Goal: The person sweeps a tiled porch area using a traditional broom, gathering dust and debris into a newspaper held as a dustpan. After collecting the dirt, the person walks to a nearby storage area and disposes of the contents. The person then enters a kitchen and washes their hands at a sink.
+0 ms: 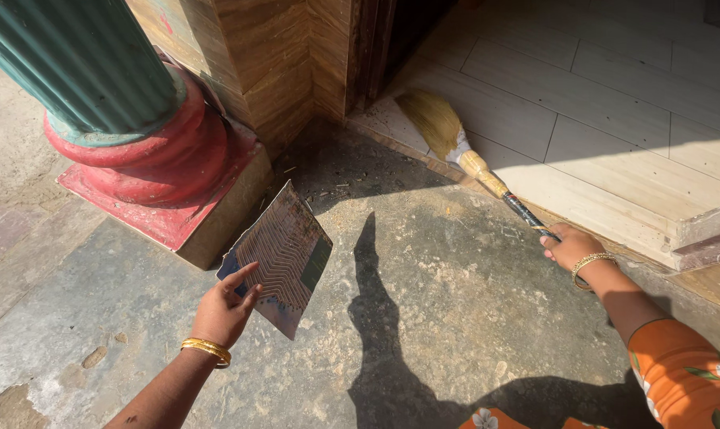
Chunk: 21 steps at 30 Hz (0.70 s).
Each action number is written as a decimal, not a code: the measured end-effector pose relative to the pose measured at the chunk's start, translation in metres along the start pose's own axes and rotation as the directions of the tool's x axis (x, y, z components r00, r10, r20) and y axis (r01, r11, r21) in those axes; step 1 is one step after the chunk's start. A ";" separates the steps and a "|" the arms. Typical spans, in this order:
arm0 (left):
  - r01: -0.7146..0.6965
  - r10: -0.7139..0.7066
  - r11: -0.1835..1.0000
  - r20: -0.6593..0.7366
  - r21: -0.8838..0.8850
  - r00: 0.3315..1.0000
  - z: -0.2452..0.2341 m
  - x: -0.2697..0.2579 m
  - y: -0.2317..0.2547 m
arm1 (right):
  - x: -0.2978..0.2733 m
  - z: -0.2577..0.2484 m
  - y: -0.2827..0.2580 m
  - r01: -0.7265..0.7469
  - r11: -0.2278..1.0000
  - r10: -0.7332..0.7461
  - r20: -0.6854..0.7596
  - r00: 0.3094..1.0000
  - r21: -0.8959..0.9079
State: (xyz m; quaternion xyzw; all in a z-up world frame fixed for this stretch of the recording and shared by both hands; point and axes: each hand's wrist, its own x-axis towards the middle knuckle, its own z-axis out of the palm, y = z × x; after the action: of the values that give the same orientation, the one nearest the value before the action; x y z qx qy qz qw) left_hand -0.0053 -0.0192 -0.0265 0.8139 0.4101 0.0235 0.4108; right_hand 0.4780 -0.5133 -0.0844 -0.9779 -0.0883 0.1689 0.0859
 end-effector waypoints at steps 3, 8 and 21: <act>-0.046 0.047 0.996 0.009 -0.079 0.999 0.001 -0.003 0.004 | -0.015 -0.008 -0.002 0.034 0.999 -0.033 -0.044 0.998 0.003; -0.043 0.039 0.997 0.062 0.059 0.997 -0.008 0.006 0.031 | -0.045 -0.008 -0.012 -0.048 0.998 0.048 0.007 0.999 -0.031; -0.033 0.055 0.980 0.103 -0.197 0.993 0.009 0.021 0.059 | -0.075 -0.002 -0.047 -0.005 0.997 0.002 0.042 0.999 0.079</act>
State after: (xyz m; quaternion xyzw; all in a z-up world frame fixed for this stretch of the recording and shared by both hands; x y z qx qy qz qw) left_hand 0.0497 -0.0297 0.0021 0.7787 0.3649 0.0286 0.5097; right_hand 0.4021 -0.4836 -0.0496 -0.9701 -0.0815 0.1928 0.1226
